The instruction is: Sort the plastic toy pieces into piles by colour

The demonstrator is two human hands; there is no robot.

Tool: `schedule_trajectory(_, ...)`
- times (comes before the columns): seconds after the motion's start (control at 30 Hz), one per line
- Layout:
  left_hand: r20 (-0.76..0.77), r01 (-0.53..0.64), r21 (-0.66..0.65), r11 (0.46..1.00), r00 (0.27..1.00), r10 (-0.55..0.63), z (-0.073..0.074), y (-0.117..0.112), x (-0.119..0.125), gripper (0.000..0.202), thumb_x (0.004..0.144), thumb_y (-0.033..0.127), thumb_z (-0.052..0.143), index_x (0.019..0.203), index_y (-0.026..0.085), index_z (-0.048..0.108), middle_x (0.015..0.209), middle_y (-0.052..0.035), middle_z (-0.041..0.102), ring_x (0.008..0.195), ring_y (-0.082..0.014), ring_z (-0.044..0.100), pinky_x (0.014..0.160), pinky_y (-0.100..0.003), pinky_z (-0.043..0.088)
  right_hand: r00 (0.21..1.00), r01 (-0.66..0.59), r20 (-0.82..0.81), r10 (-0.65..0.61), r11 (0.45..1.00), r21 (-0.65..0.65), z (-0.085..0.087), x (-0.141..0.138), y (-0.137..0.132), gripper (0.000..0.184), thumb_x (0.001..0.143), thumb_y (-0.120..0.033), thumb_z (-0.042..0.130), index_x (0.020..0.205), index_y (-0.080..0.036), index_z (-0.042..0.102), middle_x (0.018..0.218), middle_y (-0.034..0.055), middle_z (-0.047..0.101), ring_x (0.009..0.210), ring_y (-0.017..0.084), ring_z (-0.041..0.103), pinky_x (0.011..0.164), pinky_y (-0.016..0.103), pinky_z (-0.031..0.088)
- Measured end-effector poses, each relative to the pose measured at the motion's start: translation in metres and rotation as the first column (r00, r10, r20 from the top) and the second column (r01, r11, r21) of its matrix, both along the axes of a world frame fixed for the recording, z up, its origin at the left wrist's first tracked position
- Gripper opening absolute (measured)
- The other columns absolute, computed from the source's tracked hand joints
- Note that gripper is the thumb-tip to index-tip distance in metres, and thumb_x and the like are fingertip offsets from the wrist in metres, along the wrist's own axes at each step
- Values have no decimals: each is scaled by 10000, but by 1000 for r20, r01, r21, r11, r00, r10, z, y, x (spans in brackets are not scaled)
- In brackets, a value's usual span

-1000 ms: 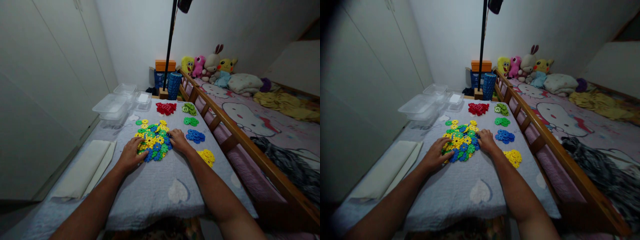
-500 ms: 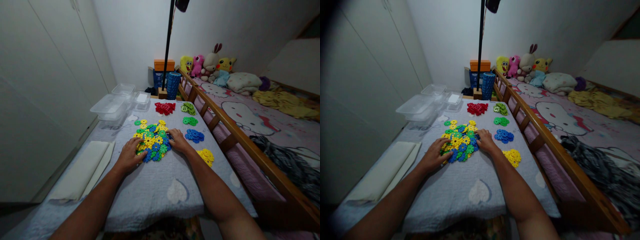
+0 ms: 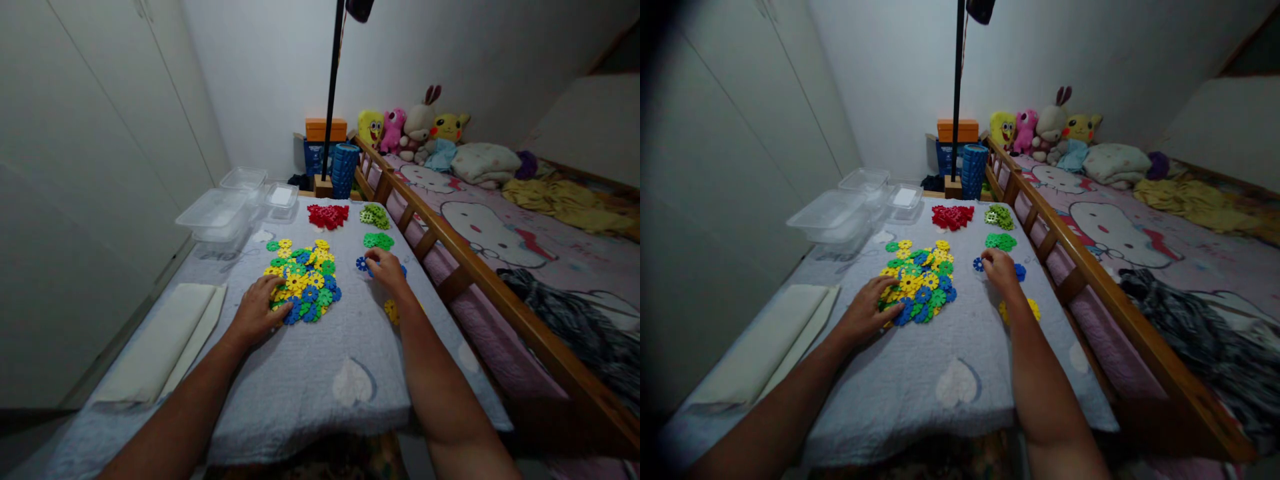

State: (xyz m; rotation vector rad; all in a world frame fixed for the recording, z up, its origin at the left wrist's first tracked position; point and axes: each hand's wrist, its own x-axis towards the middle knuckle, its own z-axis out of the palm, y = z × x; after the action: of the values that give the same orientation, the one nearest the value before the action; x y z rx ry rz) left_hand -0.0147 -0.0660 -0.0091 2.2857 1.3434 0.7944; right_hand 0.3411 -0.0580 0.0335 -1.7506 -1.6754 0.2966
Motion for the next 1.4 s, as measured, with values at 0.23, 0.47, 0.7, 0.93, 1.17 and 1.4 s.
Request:
schedule_trajectory(0.23, -4, -5, -1, 1000, 1000, 5, -2, 0, -1, 510, 838, 526, 632, 1234, 204, 617, 1346, -133, 597, 1287, -336, 556, 1103, -534, 447, 927, 345, 169, -336, 938, -25, 2, 11, -8, 187, 836, -181, 563, 922, -201, 728, 942, 62, 747, 937, 232, 618, 860, 348, 381)
schedule_trajectory(0.47, 2, 3, -6, 1000, 1000, -3, -1, 0, -1, 510, 836, 516, 635, 1232, 195, 613, 1337, -138, 596, 1287, -331, 553, 1108, -516, 442, 858, 439, 322, -399, 897, -60, -2, 6, -9, 226, 861, -156, 544, 971, -184, 740, 1030, 103, 753, 1043, 275, 563, 883, 401, 297)
schedule_trajectory(0.7, -3, -9, -9, 1000, 1000, 9, 0, -1, 1, 508, 831, 514, 635, 1226, 196, 615, 1340, -138, 596, 1282, -335, 554, 1105, -529, 443, 839, 445, 378, -391, 893, -63, 0, 5, -11, 246, 862, -154, 555, 1002, -190, 755, 1098, 114, 723, 1079, 295, 534, 884, 420, 299)
schedule_trajectory(0.93, -6, -9, -20, 1000, 1000, 9, 0, 0, 1, 506, 824, 506, 641, 1226, 200, 615, 1345, -139, 596, 1288, -335, 553, 1108, -534, 441, 942, 138, 312, -123, 990, -28, -2, -21, -10, 265, 905, -186, 548, 1068, -219, 755, 1205, 96, 714, 1151, 299, 485, 959, 422, 343)
schedule_trajectory(1.17, -14, -24, 21, 999, 1000, 24, -3, 0, 1, 478, 820, 483, 650, 1212, 210, 629, 1320, -125, 613, 1267, -329, 572, 1079, -515, 472, 941, -180, 278, 194, 981, -76, -18, -62, -4, 496, 900, -118, 511, 1357, -250, 651, 1409, 62, 646, 1254, 286, 472, 1063, 454, 356)
schedule_trajectory(1.4, -18, -28, 26, 999, 999, 28, -2, -1, 2, 496, 823, 494, 645, 1224, 204, 623, 1323, -126, 605, 1261, -321, 572, 1090, -504, 461, 914, -248, 301, 271, 962, -113, -30, -73, 3, 588, 917, -104, 455, 1469, -276, 558, 1515, 37, 564, 1339, 292, 449, 1102, 465, 345)
